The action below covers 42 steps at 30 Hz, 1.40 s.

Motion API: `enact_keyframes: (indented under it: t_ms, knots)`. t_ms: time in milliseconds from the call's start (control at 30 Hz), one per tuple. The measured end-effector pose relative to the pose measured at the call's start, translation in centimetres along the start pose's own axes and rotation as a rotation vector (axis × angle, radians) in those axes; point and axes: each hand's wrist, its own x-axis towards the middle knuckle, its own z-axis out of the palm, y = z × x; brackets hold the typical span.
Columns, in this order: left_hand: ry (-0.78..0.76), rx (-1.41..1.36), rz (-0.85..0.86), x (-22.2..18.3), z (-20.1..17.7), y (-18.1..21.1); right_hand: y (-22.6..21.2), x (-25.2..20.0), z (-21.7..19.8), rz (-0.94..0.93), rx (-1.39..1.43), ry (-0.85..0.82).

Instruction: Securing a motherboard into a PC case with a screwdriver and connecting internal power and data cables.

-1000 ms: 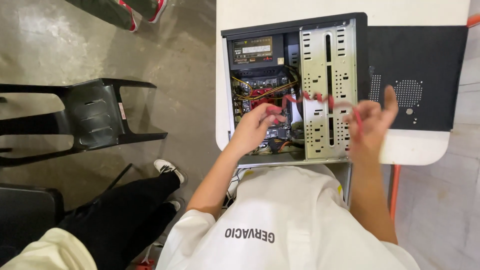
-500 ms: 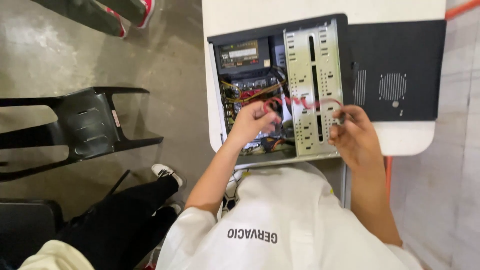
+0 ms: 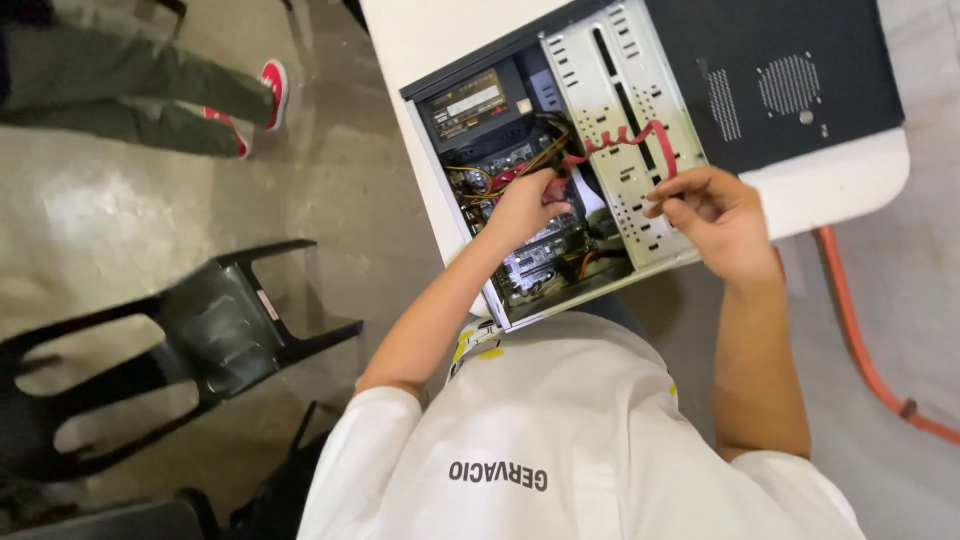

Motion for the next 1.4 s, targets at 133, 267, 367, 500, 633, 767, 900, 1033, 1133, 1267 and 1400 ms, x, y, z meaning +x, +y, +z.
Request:
enact_keyframes:
  t_ms: [133, 267, 367, 500, 633, 767, 900, 1033, 1133, 1267, 1400]
  knots:
    - [-0.151, 0.247, 0.006, 3.5, 1.6, -1.2, -5.1, 0.1, 0.3, -0.031, -0.011, -0.022]
    - [-0.037, 0.381, 0.198, 3.1, 2.4, 0.0, -5.2, 1.3, 0.4, -0.014, -0.079, -0.178]
    - [-0.102, 0.417, 0.145, 3.5, 2.5, -0.2, -4.3, 2.4, 1.1, 0.016, -0.099, -0.197]
    - [-0.167, 0.410, 0.001, 3.7, 2.7, 0.0, -3.0, 3.1, 2.2, 0.026, -0.115, -0.178]
    - [-0.205, 0.538, 0.078, 4.0, 4.2, -1.3, -3.5, 3.7, 2.8, 0.018, -0.067, -0.174]
    - [-0.118, 0.661, 0.134, 4.3, 4.8, -0.9, -3.6, 4.0, 2.9, 0.012, -0.061, -0.171]
    - [-0.016, 0.682, 0.296, 4.7, 6.2, -2.2, -3.3, 4.4, 2.6, 0.000, -0.097, -0.153]
    - [-0.063, 0.460, 0.319, 5.0, 5.7, -2.3, -6.0, 4.7, 3.1, 0.128, -0.176, -0.162]
    - [-0.141, 0.404, 0.244, 4.9, 5.4, -2.0, -5.9, 4.7, 3.2, 0.147, -0.176, -0.162]
    - [-0.226, 0.486, 0.147, 5.1, 4.6, -0.6, -5.5, 4.9, 3.5, 0.160, -0.202, -0.153]
    - [-0.261, 0.583, 0.140, 5.4, 4.3, -0.7, -5.6, 4.8, 3.9, 0.149, -0.235, -0.174]
